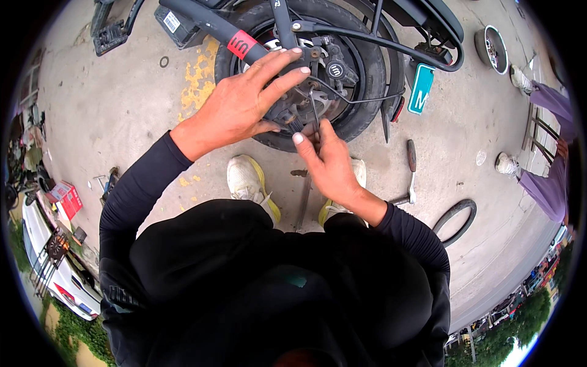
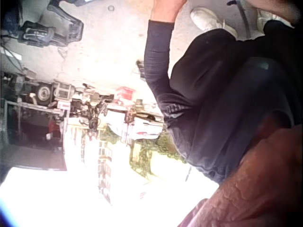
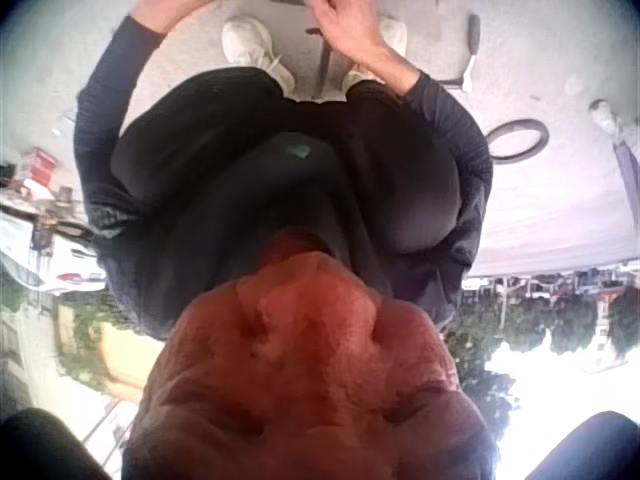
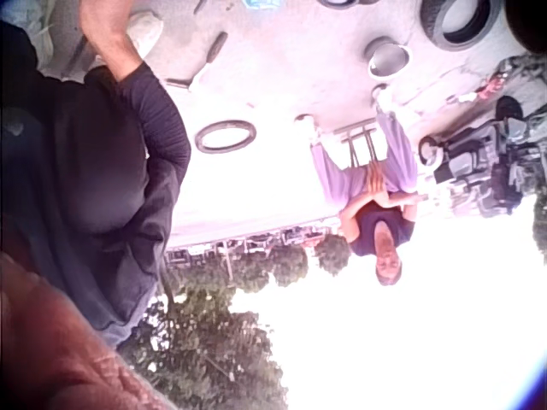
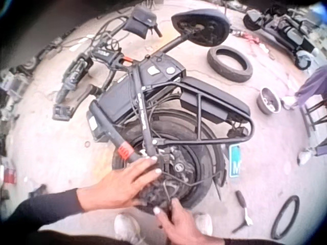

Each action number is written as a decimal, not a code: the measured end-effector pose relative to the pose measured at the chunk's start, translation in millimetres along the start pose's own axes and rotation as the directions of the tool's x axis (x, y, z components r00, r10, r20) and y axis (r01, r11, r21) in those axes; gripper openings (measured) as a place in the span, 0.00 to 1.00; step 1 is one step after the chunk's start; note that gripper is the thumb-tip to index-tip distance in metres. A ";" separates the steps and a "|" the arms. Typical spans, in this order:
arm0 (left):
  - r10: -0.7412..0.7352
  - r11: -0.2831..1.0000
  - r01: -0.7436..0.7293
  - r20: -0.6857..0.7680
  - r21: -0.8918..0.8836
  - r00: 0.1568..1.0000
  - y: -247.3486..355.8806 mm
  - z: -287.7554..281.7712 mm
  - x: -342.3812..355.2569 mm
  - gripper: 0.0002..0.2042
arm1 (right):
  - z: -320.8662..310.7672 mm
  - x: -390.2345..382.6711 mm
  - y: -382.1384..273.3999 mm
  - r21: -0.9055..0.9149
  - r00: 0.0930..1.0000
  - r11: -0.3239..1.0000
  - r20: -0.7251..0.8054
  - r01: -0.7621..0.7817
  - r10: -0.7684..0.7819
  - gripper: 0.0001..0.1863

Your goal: The person works on the rear wheel and brake assembly of a motorcycle, using a wrench and screwdriver to adjust and tighten components. The person repeatedly manipulates the brake caliper and rotor area while the motorcycle remains on its stand.

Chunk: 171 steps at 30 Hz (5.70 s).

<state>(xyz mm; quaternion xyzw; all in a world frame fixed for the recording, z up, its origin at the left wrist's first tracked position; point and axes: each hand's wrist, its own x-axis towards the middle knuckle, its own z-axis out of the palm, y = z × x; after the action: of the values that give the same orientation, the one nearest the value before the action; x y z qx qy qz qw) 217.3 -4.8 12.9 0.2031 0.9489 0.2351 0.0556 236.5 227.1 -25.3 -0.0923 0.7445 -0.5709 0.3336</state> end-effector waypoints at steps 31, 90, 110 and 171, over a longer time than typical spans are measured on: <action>-0.918 0.363 0.727 -0.088 -0.583 0.387 -78.9 107.2 -66.4 0.34 | -13.5 25.5 3.3 -0.326 0.966 0.928 -0.115 0.183 -0.232 0.19; -0.168 0.969 0.188 -0.130 0.163 0.977 21.7 -5.8 71.5 0.07 | -150.2 133.3 -73.7 -0.791 0.612 -0.003 0.476 0.612 -0.631 0.16; 0.400 0.706 -0.478 0.262 0.523 0.878 -11.4 -30.2 86.0 0.14 | -15.6 34.2 4.5 -0.627 0.903 0.748 -0.162 0.218 -0.399 0.14; -0.867 0.012 0.698 0.340 -0.716 0.363 -63.4 81.7 -82.8 0.34 | -77.1 9.8 43.4 -0.158 0.920 0.982 -0.359 0.107 -0.158 0.13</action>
<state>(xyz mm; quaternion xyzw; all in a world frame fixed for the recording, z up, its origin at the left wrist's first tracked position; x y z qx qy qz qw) 286.4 -55.4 -88.2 -0.4311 0.6856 0.5631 0.1641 193.2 297.1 -59.0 -0.0558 0.8230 -0.5475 0.1406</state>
